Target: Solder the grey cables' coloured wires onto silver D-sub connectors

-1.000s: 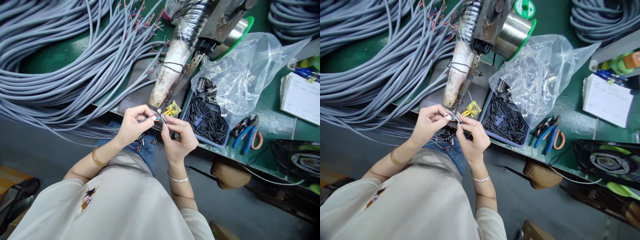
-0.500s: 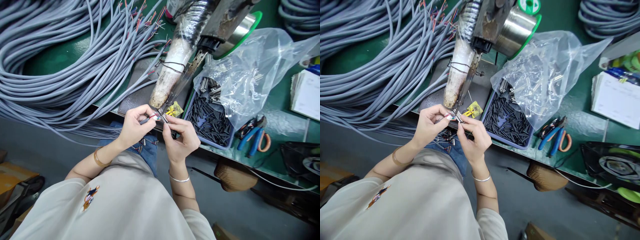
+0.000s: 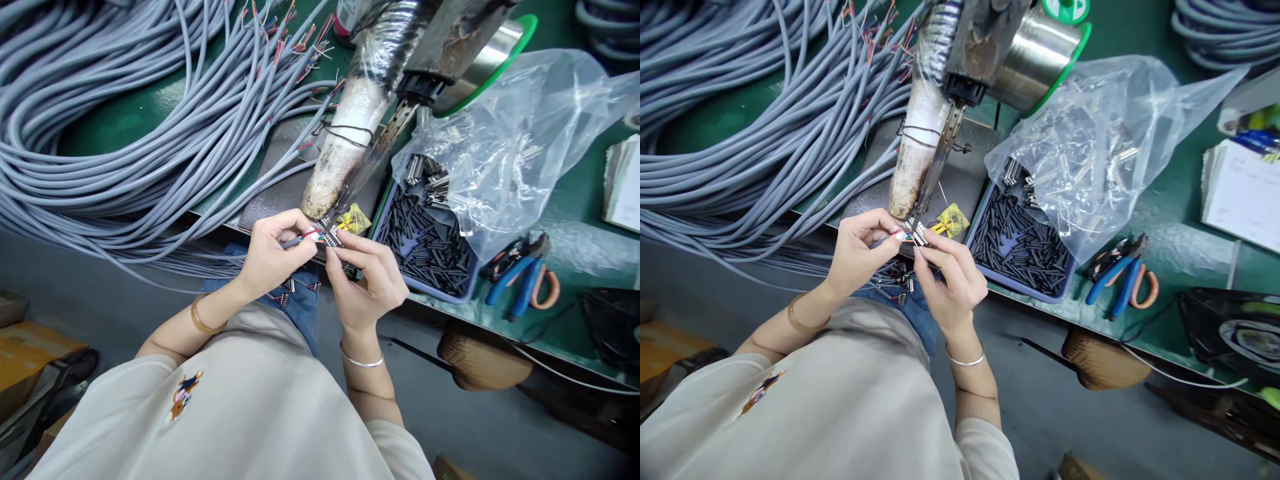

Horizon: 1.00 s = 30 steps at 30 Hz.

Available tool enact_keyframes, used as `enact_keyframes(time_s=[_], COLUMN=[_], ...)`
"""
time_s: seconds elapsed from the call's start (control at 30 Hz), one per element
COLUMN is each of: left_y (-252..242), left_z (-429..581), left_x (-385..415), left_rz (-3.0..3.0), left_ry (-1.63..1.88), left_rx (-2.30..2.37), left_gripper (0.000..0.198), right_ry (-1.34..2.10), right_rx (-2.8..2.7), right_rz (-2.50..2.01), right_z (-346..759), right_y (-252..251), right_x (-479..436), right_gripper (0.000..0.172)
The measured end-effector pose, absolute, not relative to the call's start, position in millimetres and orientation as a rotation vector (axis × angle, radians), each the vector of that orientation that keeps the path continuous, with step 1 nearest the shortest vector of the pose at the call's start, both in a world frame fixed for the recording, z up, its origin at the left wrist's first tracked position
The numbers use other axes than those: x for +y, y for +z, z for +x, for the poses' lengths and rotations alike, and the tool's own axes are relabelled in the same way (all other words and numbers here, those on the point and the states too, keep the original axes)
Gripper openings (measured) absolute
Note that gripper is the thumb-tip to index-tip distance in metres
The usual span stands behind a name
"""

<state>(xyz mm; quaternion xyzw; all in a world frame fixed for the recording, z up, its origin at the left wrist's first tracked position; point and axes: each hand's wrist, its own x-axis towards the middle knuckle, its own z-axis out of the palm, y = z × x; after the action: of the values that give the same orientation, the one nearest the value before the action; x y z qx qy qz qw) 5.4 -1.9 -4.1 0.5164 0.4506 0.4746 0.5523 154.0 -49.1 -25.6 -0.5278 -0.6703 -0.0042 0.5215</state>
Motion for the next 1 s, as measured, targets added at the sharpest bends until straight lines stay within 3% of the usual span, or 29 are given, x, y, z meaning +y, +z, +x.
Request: enact_keyframes(time_s=[0.2,0.4,0.6,1.0], left_y=[-8,-8,-11,-3], left_z=[3,-1,2,3], left_x=[-1,-1,-3,0], left_rz=[1.107,1.01,1.04,1.122], left_ry=[1.037,0.955,1.053,1.085], left_rx=[1.018,0.947,0.979,1.029], left_gripper=[0.009,0.016,0.016,0.012], right_ry=[-0.1,0.285,0.032,-0.045], right_rx=[-1.712,-1.463,-1.589,-1.648], right_rz=[-1.219,-1.295,-1.267,-1.251], right_z=[156,154,153,153], right_y=[-30,-29,-26,-20], right_x=[-52,-53,-49,-41], right_gripper=[0.02,0.015,0.017,0.019])
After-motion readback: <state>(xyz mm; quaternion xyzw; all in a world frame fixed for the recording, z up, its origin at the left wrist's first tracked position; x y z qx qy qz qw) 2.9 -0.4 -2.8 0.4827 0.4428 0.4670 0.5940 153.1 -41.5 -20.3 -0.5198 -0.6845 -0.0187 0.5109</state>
